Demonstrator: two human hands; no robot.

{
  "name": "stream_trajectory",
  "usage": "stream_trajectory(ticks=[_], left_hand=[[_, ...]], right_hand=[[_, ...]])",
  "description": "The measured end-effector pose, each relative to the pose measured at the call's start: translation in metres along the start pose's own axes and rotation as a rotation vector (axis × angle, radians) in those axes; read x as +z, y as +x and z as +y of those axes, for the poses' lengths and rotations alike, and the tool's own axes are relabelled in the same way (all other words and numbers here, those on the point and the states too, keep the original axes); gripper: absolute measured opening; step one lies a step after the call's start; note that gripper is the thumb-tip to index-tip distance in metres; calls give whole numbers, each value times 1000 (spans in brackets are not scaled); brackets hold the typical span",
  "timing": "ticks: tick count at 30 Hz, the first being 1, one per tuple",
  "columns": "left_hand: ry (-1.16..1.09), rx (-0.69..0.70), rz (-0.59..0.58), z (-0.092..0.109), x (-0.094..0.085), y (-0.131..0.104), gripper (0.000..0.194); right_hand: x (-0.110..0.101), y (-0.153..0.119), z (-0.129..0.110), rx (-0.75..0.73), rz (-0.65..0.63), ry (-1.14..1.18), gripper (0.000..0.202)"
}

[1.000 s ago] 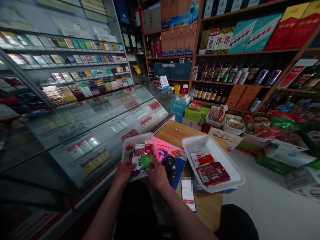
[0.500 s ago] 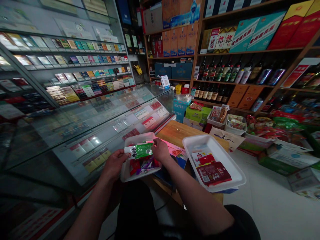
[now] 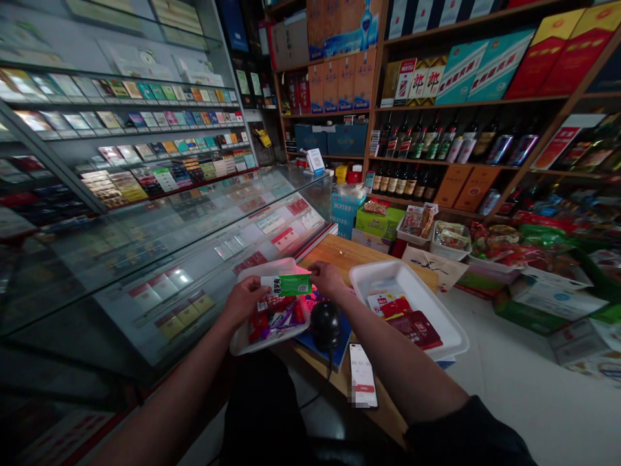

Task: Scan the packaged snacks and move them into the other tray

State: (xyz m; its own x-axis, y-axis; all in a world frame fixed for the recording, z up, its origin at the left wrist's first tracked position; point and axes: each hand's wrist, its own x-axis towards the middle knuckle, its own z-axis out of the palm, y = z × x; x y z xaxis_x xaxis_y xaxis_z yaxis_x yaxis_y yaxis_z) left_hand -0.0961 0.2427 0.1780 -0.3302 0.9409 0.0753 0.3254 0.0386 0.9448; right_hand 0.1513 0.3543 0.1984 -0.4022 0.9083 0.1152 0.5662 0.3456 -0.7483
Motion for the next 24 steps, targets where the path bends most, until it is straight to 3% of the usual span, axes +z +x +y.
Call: stream_trajectory(ticks=[12,24], left_hand=[[356,105,5,-4,37,13,14],[452,94,-26,-12,51,13,13]], right_hand=[[-7,-9,35,35,27,-149,31],[-8,-12,54,48,22,-189,30]])
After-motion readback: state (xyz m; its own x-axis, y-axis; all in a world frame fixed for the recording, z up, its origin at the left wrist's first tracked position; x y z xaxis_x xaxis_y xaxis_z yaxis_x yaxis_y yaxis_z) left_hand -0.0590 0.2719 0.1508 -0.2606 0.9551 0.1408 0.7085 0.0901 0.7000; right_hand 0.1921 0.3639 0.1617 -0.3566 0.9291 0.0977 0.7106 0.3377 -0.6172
